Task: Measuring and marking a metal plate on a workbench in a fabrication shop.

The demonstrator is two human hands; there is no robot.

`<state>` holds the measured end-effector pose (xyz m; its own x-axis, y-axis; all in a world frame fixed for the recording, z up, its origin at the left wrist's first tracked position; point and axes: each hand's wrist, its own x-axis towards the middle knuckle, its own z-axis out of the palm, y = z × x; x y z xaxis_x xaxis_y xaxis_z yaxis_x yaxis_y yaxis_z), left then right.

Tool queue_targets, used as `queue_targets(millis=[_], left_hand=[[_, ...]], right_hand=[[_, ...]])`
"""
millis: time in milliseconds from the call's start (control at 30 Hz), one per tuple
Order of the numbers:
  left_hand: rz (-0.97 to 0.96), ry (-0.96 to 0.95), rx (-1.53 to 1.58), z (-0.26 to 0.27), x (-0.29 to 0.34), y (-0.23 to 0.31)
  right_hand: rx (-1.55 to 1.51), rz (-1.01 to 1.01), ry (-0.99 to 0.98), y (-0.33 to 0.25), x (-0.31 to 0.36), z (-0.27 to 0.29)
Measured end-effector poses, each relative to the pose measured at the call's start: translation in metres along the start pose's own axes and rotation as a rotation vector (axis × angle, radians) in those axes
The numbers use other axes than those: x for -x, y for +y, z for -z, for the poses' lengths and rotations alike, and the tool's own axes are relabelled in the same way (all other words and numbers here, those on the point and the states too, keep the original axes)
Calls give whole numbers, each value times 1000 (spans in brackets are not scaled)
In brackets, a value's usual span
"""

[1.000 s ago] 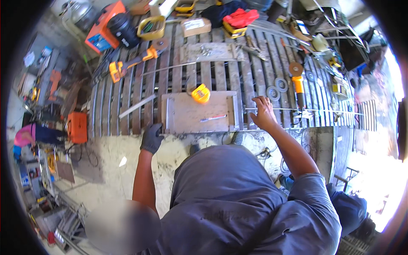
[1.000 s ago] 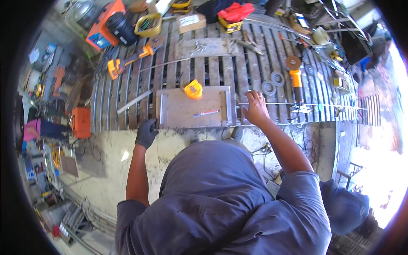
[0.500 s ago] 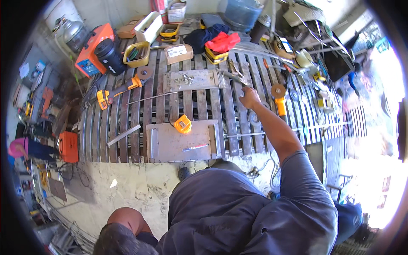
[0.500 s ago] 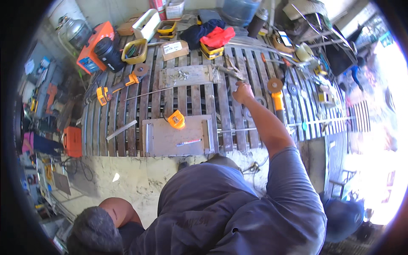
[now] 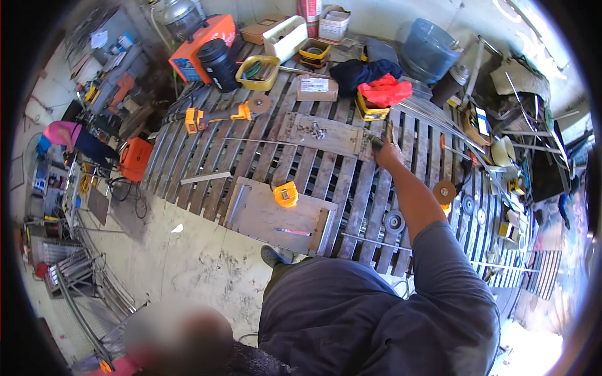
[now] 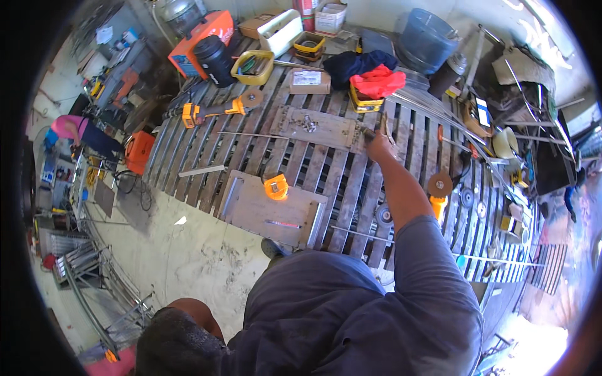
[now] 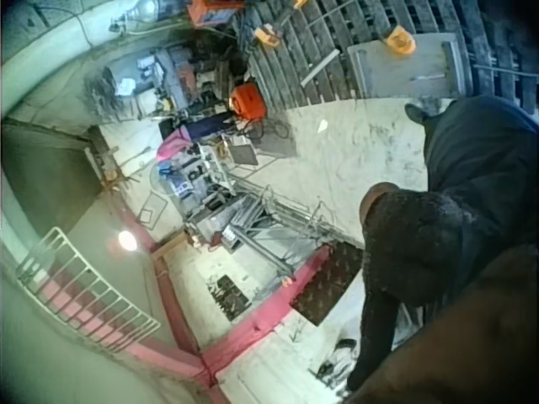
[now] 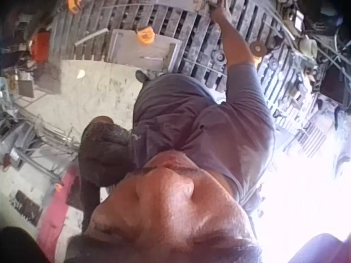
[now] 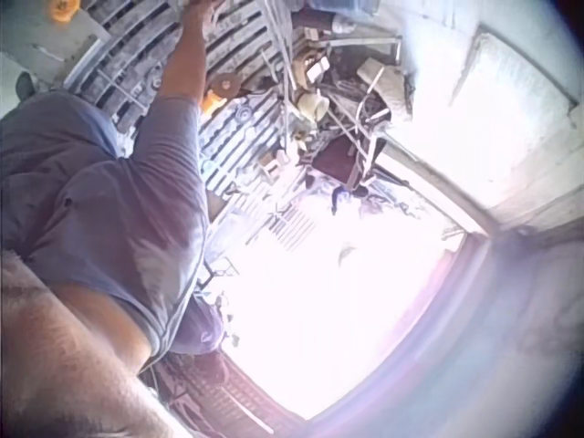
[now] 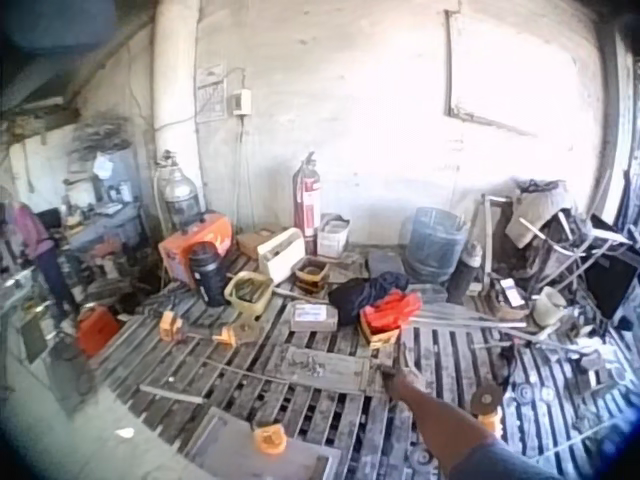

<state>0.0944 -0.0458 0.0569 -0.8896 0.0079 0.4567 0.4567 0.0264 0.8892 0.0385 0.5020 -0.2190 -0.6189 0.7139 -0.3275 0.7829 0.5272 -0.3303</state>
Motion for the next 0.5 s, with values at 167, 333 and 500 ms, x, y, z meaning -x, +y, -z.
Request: queue_targets(millis=[167, 333, 500], left_hand=[[-12, -43, 54, -5, 12, 12], [-16, -212, 196, -6, -2, 7], [304, -425, 386, 11, -9, -25]], right_hand=[[210, 60, 44, 19, -18, 0], [178, 30, 157, 56, -2, 5], [-177, 388, 566, 42, 64, 15]])
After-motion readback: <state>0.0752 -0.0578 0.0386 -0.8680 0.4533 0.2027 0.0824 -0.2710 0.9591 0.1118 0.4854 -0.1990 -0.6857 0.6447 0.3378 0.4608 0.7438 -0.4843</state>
